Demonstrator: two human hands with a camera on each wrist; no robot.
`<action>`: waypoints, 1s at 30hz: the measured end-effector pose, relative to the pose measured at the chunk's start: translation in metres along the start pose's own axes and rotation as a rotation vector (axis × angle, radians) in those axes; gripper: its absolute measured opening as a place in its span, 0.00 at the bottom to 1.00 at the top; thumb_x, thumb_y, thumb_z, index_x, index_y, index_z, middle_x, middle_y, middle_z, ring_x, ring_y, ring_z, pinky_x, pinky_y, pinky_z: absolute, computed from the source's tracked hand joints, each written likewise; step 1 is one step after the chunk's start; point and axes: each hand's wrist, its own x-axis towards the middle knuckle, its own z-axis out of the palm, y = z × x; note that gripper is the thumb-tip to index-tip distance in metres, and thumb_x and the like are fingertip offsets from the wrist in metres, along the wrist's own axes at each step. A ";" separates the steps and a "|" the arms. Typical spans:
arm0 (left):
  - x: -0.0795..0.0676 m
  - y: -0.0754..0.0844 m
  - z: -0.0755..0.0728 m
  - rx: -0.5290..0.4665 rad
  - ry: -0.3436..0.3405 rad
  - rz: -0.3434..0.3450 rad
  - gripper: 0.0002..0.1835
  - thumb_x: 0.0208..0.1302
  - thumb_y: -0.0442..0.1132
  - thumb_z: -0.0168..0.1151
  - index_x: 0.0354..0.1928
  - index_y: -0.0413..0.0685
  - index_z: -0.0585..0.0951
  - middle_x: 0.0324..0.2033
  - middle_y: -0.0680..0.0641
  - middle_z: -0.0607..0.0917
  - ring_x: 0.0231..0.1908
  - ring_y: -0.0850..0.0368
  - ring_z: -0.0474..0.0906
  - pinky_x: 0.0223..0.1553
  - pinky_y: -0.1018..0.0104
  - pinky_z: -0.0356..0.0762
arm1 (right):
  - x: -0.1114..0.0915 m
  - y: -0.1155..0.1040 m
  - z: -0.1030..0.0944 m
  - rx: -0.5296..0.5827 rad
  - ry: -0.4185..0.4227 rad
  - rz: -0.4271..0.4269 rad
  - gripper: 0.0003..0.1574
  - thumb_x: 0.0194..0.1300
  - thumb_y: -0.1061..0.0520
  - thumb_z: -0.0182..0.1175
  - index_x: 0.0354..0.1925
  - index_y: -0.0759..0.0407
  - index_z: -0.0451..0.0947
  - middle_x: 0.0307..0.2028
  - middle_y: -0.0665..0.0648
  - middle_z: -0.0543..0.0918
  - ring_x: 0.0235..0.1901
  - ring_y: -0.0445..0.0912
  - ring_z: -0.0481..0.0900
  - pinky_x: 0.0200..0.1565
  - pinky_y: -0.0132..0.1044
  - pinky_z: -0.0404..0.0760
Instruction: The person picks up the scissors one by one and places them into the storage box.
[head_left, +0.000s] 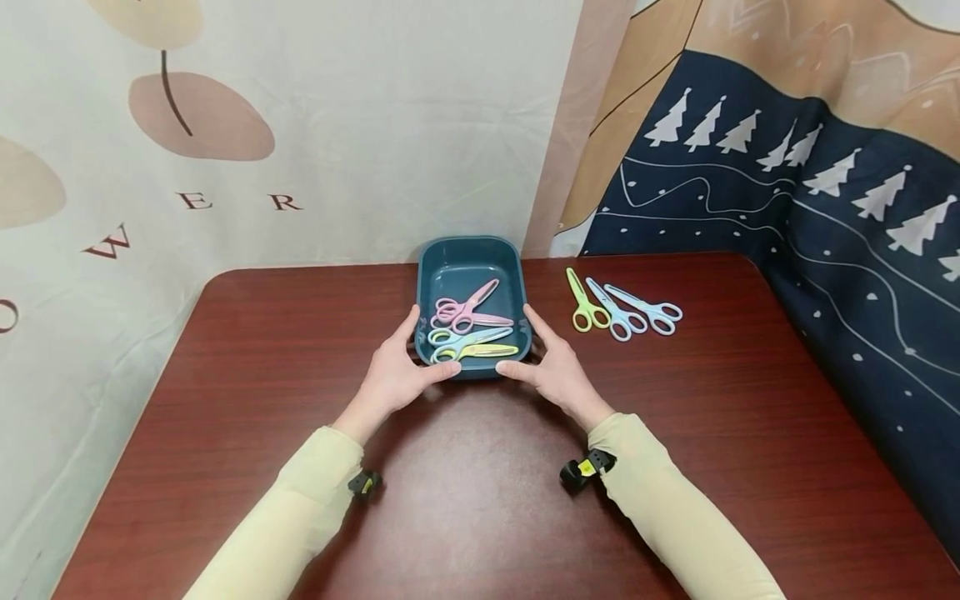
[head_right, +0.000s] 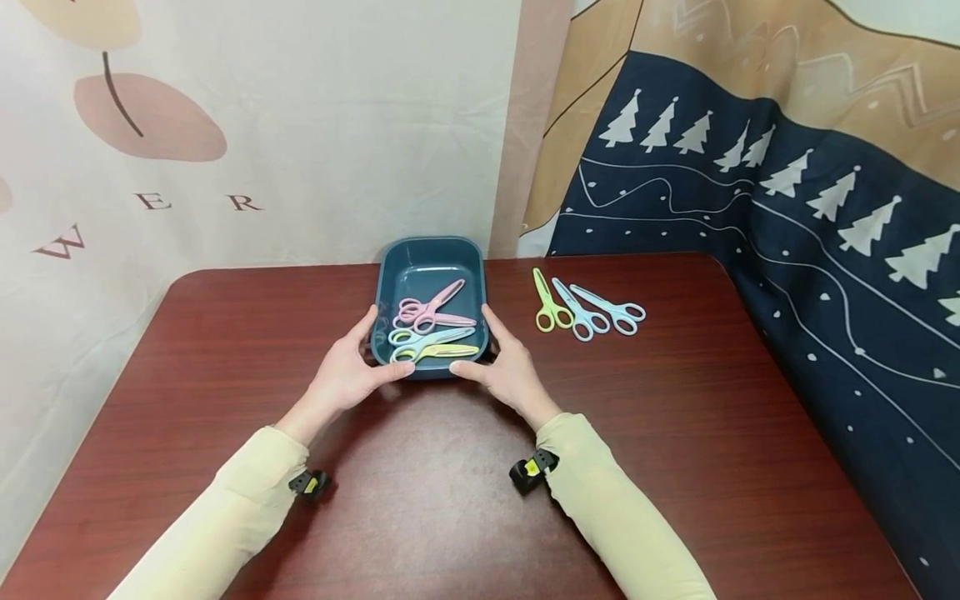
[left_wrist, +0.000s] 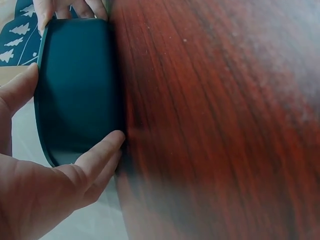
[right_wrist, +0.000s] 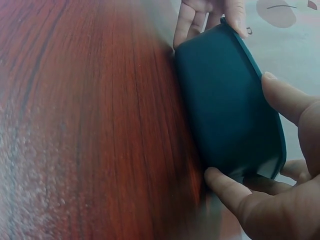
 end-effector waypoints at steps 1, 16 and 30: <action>0.000 0.000 0.000 0.006 0.000 -0.003 0.62 0.56 0.53 0.79 0.84 0.50 0.48 0.69 0.35 0.74 0.65 0.42 0.74 0.65 0.46 0.74 | 0.000 0.000 0.000 0.000 -0.002 -0.001 0.64 0.62 0.56 0.76 0.83 0.48 0.48 0.77 0.61 0.63 0.73 0.56 0.67 0.44 0.32 0.80; 0.000 0.008 -0.002 0.063 -0.011 -0.035 0.63 0.56 0.53 0.79 0.83 0.47 0.47 0.72 0.35 0.71 0.69 0.41 0.70 0.67 0.45 0.71 | 0.000 -0.003 -0.010 -0.001 -0.047 -0.027 0.62 0.63 0.59 0.74 0.83 0.54 0.48 0.77 0.65 0.63 0.73 0.60 0.67 0.64 0.53 0.76; 0.000 0.014 -0.006 0.117 -0.025 -0.064 0.64 0.55 0.55 0.78 0.83 0.46 0.47 0.76 0.36 0.65 0.74 0.37 0.63 0.70 0.43 0.67 | -0.004 -0.003 -0.023 -0.107 0.047 -0.054 0.47 0.67 0.52 0.71 0.77 0.58 0.64 0.71 0.64 0.73 0.67 0.60 0.76 0.61 0.53 0.79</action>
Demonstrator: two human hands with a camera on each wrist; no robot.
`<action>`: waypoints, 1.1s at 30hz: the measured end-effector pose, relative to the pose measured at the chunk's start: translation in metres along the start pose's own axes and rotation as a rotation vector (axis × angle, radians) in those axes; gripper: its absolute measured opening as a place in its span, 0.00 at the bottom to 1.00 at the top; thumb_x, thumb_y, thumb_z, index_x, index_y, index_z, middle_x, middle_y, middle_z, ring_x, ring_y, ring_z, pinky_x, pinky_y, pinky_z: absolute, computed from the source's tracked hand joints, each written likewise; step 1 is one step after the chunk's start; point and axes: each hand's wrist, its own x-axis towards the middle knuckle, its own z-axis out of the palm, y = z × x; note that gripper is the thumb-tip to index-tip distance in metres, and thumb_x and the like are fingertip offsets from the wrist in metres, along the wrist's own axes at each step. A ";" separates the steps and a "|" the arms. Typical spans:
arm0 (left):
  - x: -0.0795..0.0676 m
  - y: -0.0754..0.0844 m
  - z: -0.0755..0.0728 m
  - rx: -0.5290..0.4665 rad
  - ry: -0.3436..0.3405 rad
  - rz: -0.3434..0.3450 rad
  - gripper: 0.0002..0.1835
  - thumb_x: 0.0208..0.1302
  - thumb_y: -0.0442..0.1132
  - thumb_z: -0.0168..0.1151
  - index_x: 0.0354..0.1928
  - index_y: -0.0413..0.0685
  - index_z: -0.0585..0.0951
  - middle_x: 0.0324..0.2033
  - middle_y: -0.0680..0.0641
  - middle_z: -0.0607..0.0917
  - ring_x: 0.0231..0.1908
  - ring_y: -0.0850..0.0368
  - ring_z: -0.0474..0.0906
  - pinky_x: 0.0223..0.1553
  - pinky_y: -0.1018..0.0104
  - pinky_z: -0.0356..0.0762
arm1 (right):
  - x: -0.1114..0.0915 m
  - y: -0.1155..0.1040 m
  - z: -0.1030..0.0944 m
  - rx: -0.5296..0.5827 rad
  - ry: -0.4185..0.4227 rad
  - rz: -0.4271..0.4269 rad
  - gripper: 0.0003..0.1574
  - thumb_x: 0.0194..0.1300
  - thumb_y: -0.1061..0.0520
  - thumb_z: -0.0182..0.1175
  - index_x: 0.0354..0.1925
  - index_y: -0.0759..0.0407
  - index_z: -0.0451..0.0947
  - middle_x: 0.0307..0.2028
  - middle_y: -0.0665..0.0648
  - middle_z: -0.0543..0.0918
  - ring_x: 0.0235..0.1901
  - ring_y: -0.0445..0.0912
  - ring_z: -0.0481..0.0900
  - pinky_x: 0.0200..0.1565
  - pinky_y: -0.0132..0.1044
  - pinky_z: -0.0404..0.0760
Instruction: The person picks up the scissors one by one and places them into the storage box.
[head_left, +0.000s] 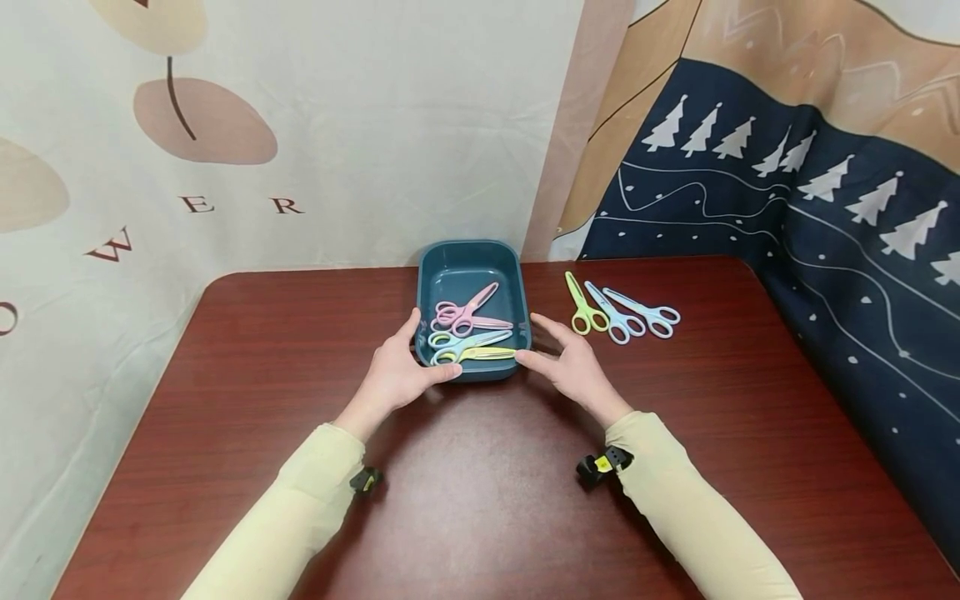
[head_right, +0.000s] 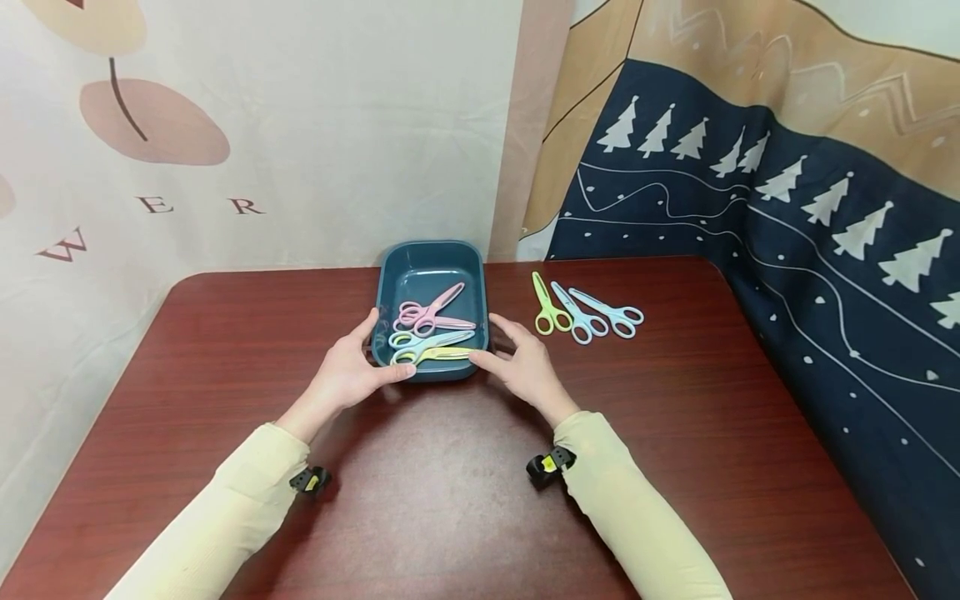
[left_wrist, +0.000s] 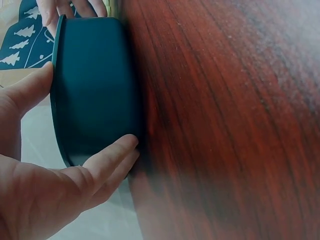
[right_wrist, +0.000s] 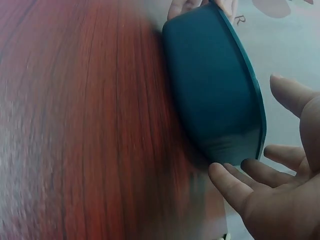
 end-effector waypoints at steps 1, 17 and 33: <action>0.000 0.000 0.000 0.001 -0.001 -0.001 0.64 0.55 0.55 0.78 0.83 0.46 0.47 0.76 0.36 0.65 0.74 0.37 0.63 0.70 0.43 0.67 | 0.000 0.000 -0.001 -0.017 0.005 -0.001 0.46 0.67 0.52 0.71 0.77 0.59 0.64 0.71 0.64 0.73 0.67 0.60 0.76 0.61 0.53 0.79; 0.000 -0.001 -0.001 0.008 -0.003 -0.011 0.63 0.56 0.54 0.78 0.83 0.45 0.47 0.77 0.35 0.64 0.74 0.36 0.62 0.71 0.42 0.66 | 0.003 0.010 -0.022 -0.132 0.111 0.000 0.40 0.70 0.53 0.68 0.74 0.61 0.68 0.71 0.64 0.72 0.66 0.61 0.76 0.60 0.56 0.80; 0.001 0.002 -0.001 0.007 -0.006 -0.014 0.63 0.56 0.55 0.78 0.83 0.45 0.47 0.77 0.36 0.63 0.74 0.36 0.62 0.71 0.43 0.66 | 0.015 0.023 -0.051 -0.311 0.280 -0.029 0.36 0.67 0.55 0.69 0.69 0.65 0.74 0.60 0.70 0.80 0.57 0.62 0.81 0.58 0.56 0.80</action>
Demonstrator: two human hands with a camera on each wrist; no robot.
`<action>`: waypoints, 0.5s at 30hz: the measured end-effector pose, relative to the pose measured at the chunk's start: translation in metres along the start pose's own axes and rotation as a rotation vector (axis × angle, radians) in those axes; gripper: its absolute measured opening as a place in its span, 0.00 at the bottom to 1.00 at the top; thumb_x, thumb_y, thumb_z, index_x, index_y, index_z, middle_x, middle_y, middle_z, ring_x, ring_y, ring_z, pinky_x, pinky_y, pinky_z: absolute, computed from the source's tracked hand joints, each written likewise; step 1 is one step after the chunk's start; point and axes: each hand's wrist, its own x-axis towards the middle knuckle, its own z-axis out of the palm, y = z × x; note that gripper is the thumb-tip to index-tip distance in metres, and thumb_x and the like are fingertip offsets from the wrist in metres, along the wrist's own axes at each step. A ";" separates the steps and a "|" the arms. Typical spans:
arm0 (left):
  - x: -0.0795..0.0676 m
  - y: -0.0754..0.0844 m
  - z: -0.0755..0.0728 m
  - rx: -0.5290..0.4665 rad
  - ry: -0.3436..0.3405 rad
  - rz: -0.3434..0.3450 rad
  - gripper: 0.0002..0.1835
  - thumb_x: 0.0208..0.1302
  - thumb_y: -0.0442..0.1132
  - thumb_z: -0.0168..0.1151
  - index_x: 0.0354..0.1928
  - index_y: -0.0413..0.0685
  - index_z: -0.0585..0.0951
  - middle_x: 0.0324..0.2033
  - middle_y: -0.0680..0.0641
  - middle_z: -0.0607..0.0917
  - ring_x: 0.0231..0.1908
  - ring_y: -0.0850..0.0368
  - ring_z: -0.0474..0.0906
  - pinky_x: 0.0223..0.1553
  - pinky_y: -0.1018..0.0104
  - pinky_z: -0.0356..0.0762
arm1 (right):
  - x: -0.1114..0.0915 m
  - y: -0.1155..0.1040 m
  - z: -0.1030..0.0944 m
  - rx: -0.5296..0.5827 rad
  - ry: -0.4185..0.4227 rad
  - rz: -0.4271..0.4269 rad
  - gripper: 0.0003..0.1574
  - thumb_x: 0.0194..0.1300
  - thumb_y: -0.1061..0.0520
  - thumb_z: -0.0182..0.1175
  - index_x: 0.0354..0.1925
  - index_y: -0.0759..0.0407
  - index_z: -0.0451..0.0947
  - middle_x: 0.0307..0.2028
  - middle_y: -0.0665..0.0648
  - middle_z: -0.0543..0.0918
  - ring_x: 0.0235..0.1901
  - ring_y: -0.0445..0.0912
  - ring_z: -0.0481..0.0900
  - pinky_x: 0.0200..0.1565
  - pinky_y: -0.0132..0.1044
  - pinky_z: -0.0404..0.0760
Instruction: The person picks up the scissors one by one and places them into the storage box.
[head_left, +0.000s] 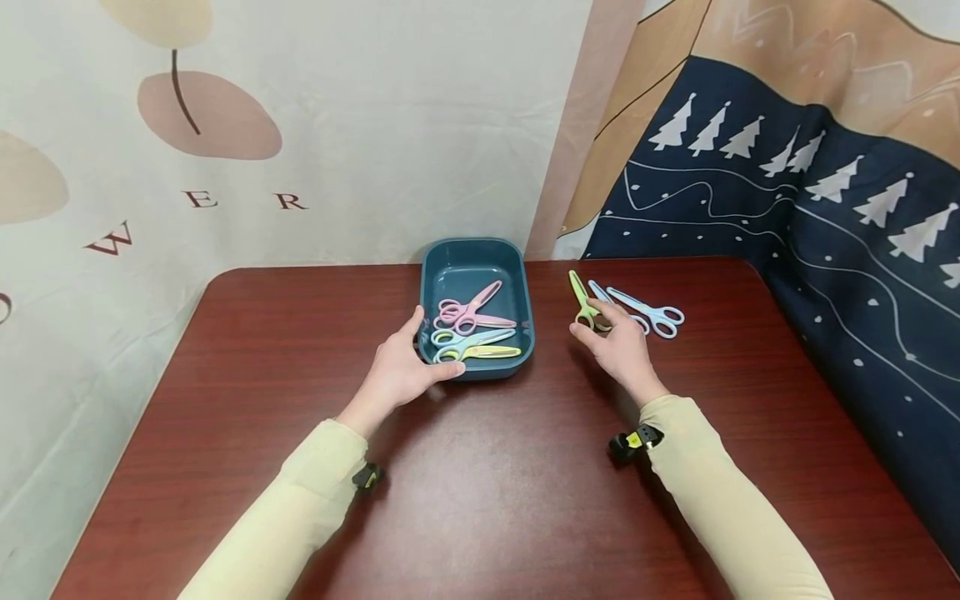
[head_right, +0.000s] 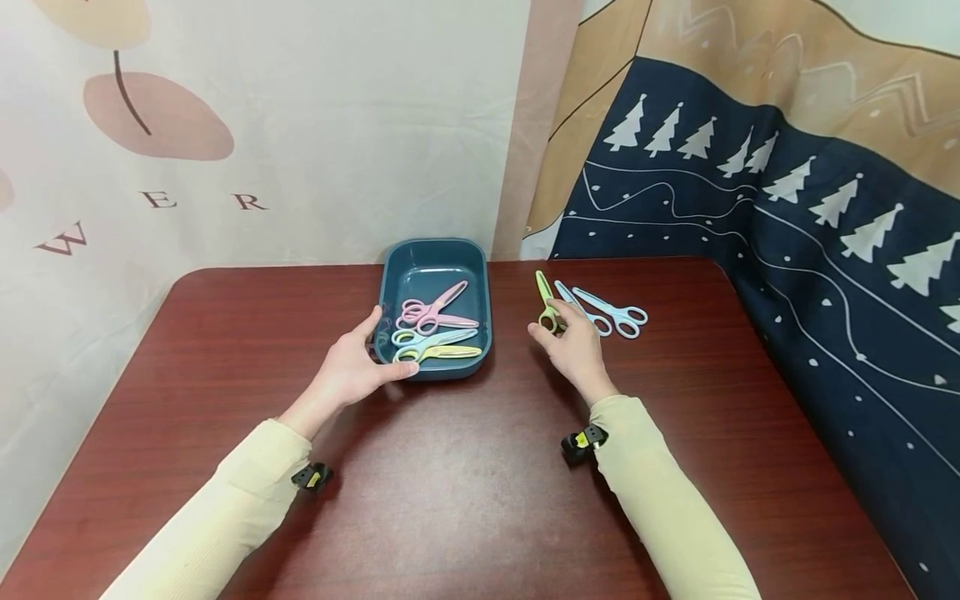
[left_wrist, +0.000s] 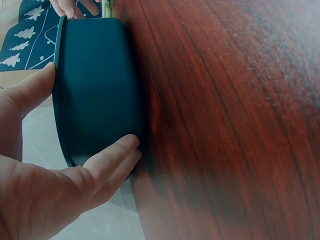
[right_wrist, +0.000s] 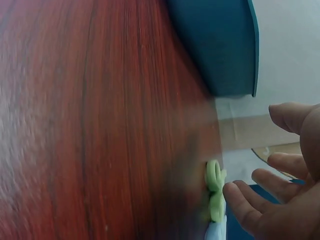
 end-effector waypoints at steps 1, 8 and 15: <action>0.000 0.000 0.000 0.001 0.000 -0.001 0.63 0.56 0.55 0.78 0.83 0.45 0.47 0.77 0.35 0.63 0.74 0.36 0.62 0.71 0.42 0.66 | 0.001 0.001 -0.001 -0.013 0.005 0.000 0.35 0.67 0.54 0.69 0.69 0.65 0.74 0.61 0.70 0.79 0.57 0.62 0.81 0.58 0.56 0.80; 0.001 0.000 0.000 0.007 0.005 0.007 0.63 0.56 0.54 0.78 0.83 0.44 0.48 0.76 0.35 0.64 0.73 0.35 0.63 0.71 0.42 0.66 | 0.004 0.006 -0.003 -0.043 0.031 0.013 0.35 0.66 0.56 0.69 0.68 0.65 0.75 0.64 0.69 0.77 0.58 0.62 0.81 0.58 0.54 0.78; 0.000 0.000 0.000 0.001 0.010 0.014 0.63 0.55 0.54 0.79 0.83 0.44 0.48 0.76 0.35 0.64 0.73 0.35 0.64 0.71 0.43 0.66 | 0.009 0.011 -0.003 -0.054 0.038 0.012 0.35 0.65 0.57 0.71 0.67 0.67 0.76 0.64 0.70 0.78 0.59 0.63 0.79 0.60 0.55 0.76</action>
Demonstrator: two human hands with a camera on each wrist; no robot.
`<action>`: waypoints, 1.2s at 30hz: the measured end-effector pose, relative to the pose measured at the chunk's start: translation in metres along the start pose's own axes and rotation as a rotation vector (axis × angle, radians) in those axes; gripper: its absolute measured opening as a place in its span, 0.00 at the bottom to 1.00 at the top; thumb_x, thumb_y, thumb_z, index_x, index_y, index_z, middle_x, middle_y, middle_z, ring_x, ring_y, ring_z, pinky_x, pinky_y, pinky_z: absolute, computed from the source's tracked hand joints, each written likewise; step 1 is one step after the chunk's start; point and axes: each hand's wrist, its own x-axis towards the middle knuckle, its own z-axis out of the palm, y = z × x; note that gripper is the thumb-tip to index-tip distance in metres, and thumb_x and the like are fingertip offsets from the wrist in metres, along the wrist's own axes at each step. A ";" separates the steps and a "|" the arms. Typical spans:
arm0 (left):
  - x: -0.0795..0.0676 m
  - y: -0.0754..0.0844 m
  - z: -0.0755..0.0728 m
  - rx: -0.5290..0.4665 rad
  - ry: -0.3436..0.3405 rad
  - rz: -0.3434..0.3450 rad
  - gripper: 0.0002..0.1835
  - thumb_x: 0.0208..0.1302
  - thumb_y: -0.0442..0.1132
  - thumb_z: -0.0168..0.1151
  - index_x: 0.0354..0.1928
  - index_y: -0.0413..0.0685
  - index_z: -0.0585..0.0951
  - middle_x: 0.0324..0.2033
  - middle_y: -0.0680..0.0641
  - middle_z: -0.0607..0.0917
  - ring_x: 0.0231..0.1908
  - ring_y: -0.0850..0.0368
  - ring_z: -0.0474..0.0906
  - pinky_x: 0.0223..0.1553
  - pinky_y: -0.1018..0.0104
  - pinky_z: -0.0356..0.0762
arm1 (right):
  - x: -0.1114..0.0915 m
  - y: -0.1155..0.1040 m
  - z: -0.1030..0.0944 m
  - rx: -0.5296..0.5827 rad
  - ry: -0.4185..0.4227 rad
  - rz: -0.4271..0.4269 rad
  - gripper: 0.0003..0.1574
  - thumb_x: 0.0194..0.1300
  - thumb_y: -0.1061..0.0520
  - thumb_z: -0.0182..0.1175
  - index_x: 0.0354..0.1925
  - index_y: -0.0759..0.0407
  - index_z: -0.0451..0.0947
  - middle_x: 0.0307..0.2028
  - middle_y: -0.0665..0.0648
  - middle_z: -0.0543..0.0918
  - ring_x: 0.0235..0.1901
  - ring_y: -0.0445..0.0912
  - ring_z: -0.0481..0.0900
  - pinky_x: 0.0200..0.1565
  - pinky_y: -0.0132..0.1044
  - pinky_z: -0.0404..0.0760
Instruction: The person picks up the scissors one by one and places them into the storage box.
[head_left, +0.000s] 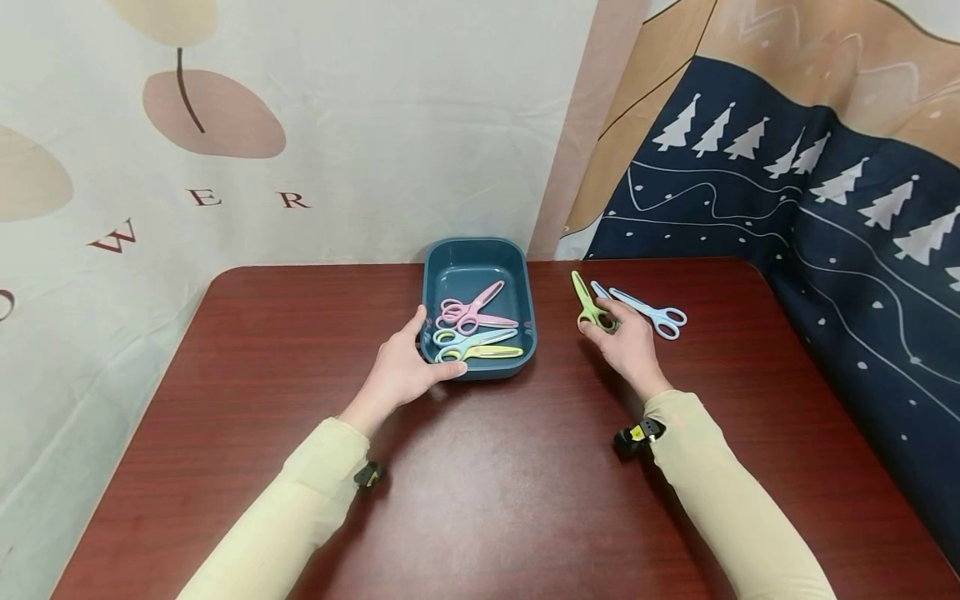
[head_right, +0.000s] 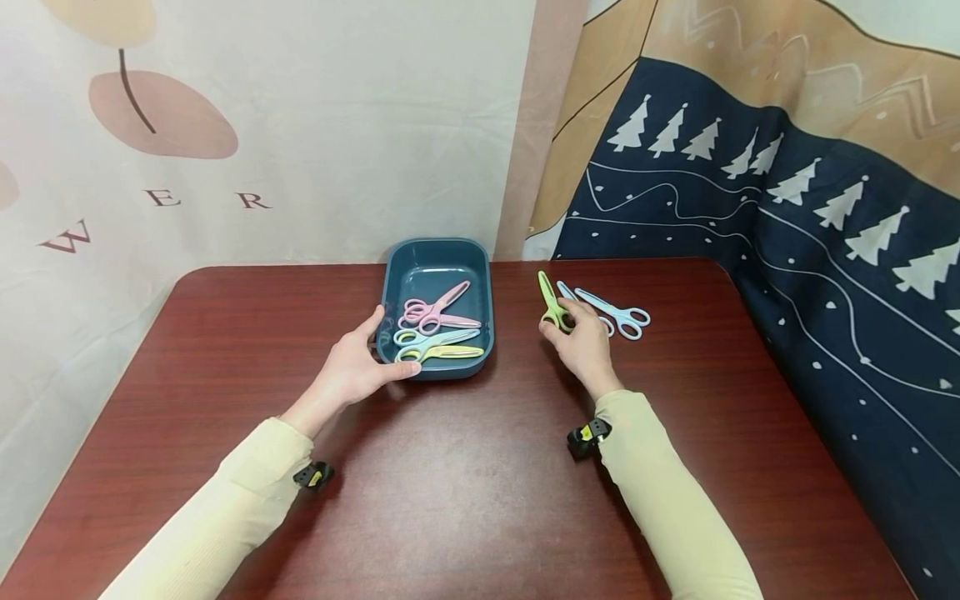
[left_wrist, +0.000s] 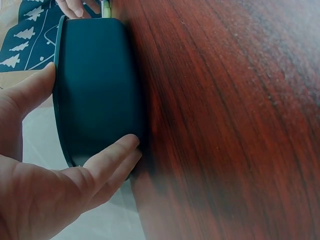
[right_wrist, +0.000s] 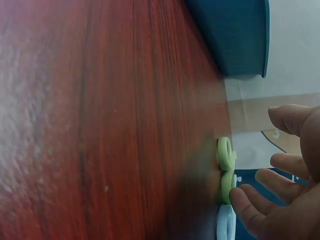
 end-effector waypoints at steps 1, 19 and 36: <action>0.000 0.000 0.000 0.000 0.000 -0.001 0.63 0.55 0.54 0.79 0.83 0.44 0.48 0.76 0.35 0.64 0.73 0.36 0.64 0.71 0.43 0.66 | 0.001 0.001 0.000 -0.005 0.002 0.000 0.35 0.64 0.56 0.71 0.67 0.67 0.76 0.63 0.70 0.78 0.58 0.63 0.79 0.60 0.56 0.76; 0.000 0.000 0.000 -0.001 -0.005 -0.008 0.63 0.55 0.54 0.79 0.83 0.46 0.48 0.76 0.36 0.64 0.73 0.36 0.64 0.71 0.44 0.67 | 0.011 0.006 0.004 -0.128 -0.018 -0.021 0.33 0.63 0.57 0.70 0.64 0.69 0.78 0.65 0.71 0.77 0.67 0.64 0.72 0.68 0.60 0.64; -0.001 0.000 -0.001 -0.014 -0.003 -0.008 0.63 0.54 0.54 0.80 0.83 0.46 0.49 0.77 0.37 0.64 0.74 0.38 0.64 0.71 0.45 0.66 | 0.015 0.004 0.011 -0.288 -0.067 0.039 0.33 0.66 0.55 0.69 0.65 0.69 0.76 0.64 0.73 0.76 0.66 0.68 0.68 0.65 0.60 0.68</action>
